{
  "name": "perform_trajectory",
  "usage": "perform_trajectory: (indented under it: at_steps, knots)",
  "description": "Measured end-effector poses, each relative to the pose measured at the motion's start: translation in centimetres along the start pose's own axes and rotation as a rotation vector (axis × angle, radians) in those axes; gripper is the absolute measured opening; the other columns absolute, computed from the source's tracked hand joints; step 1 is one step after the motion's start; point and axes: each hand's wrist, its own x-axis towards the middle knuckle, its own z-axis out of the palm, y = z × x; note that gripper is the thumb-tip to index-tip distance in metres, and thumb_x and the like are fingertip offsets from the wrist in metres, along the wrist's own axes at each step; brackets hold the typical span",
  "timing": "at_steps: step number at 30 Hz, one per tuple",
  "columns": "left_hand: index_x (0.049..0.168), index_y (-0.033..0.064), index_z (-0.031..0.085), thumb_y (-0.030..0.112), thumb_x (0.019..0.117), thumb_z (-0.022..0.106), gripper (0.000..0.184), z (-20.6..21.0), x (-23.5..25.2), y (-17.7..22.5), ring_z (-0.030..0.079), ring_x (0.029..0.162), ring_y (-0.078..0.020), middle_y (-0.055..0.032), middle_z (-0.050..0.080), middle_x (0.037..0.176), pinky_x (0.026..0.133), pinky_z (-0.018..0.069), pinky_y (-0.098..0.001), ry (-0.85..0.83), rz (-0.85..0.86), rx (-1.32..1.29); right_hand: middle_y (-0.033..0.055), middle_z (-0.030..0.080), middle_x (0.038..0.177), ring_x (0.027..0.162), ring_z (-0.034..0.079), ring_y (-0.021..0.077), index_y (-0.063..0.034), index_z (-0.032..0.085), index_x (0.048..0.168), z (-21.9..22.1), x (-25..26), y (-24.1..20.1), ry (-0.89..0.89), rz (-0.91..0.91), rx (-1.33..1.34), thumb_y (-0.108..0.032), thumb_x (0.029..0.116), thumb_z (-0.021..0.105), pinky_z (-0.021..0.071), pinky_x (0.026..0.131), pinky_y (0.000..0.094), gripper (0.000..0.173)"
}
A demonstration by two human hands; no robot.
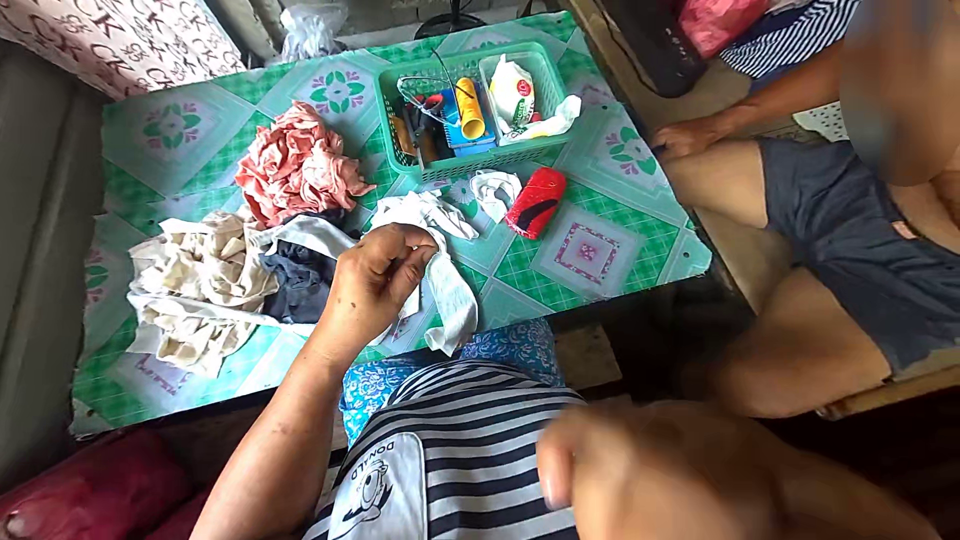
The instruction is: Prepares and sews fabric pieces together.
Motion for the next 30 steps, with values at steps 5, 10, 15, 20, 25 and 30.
perform_trajectory:
  at_steps: [5,10,15,20,25,30]
  knots:
    - [0.102,-0.0019,0.068,0.011,0.1012,0.056,0.017,0.1,0.2,0.6,0.051,0.071,0.0,-0.003,0.061,0.083,0.068,0.0436,-0.0122,-0.022,0.065,0.073,0.003,0.067,0.088,0.085,0.065,0.0041,-0.0011,0.067,0.089,-3.7,-0.3,8.9,0.374,0.104,-0.602,-0.007,0.0926,0.07,0.0564,0.078,0.019,0.007]
    - [0.1,-0.0012,0.069,0.01,0.1007,0.056,0.017,0.2,0.3,1.1,0.053,0.073,-0.0028,-0.0053,0.063,0.084,0.07,0.0444,-0.0146,-0.042,0.093,0.144,0.0089,0.068,0.099,0.089,0.065,0.0094,0.0014,0.074,0.108,-3.5,-1.1,12.5,0.318,0.313,-0.645,-0.009,0.0952,0.068,0.0563,0.083,0.0218,0.018]
    - [0.099,-0.0013,0.069,0.008,0.1001,0.056,0.016,0.1,0.3,1.2,0.053,0.074,-0.0028,-0.0066,0.064,0.087,0.07,0.0441,-0.0137,-0.04,0.1,0.154,0.0082,0.067,0.095,0.086,0.064,0.0094,0.0,0.075,0.101,-3.2,-0.8,13.1,0.321,0.307,-0.667,-0.009,0.0938,0.07,0.0554,0.08,0.0213,0.013]
    - [0.1,-0.0028,0.069,0.008,0.101,0.056,0.017,0.4,0.1,0.9,0.052,0.072,-0.0018,-0.0056,0.063,0.085,0.068,0.0442,-0.0138,-0.024,0.067,0.068,0.0073,0.066,0.091,0.084,0.065,0.0065,0.0032,0.072,0.093,-2.8,-0.8,13.3,0.35,0.275,-0.464,-0.001,0.0918,0.068,0.0569,0.077,0.0184,0.007]
    - [0.099,-0.0053,0.064,0.006,0.1013,0.056,0.014,3.1,-0.4,1.5,0.055,0.069,-0.0014,-0.005,0.061,0.083,0.063,0.0484,-0.0153,-0.025,-0.009,-0.261,-0.0001,0.065,0.112,0.107,0.063,0.0089,-0.0081,0.074,0.102,-2.6,-0.8,14.1,0.479,0.146,-0.021,-0.007,0.0961,0.068,0.0568,0.091,0.0262,0.008]
    - [0.102,-0.0033,0.063,0.007,0.1027,0.055,0.013,3.5,-0.6,1.8,0.054,0.062,-0.0023,-0.0023,0.058,0.076,0.058,0.0471,-0.0162,-0.017,-0.117,-0.333,0.0108,0.073,0.112,0.114,0.067,0.0205,-0.0007,0.074,0.102,-3.6,-1.2,14.7,0.447,-0.032,-0.768,-0.003,0.0967,0.067,0.0497,0.106,0.0395,0.008]
